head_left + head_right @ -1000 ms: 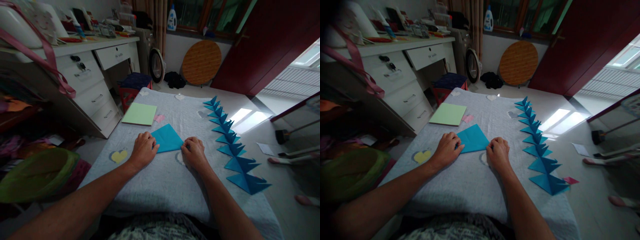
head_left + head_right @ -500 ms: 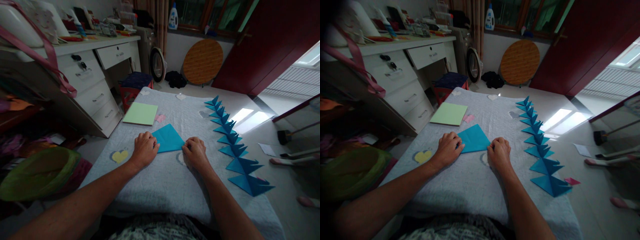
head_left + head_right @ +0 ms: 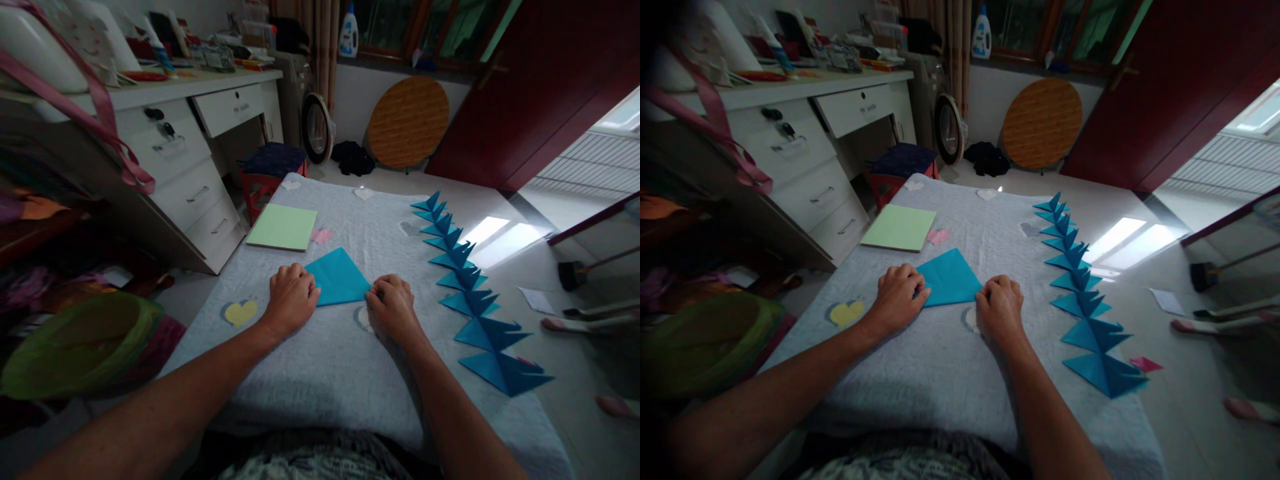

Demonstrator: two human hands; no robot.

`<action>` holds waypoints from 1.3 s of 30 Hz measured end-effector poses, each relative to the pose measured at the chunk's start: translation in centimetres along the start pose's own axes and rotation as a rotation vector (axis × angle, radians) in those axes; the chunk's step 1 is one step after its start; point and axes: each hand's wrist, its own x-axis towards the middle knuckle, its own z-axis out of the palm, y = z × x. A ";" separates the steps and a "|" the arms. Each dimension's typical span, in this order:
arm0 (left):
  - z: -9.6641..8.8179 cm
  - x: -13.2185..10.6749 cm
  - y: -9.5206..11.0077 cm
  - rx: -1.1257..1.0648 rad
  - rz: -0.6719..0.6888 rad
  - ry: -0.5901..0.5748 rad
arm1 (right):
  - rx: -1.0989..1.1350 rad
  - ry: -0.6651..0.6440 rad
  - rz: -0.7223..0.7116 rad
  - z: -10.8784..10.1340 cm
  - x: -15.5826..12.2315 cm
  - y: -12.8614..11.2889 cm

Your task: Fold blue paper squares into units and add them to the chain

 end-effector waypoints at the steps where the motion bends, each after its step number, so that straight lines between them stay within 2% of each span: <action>1: 0.0 0.0 0.0 -0.001 -0.002 0.001 | 0.000 0.000 0.000 0.0 0.0 0.0; 12: 0.2 -0.1 -0.1 -0.001 0.006 0.020 | 0.016 0.028 -0.026 0.3 -0.1 0.4; 39: 0.3 0.0 -0.2 0.015 -0.005 0.003 | -0.008 -0.009 0.000 0.2 0.0 0.3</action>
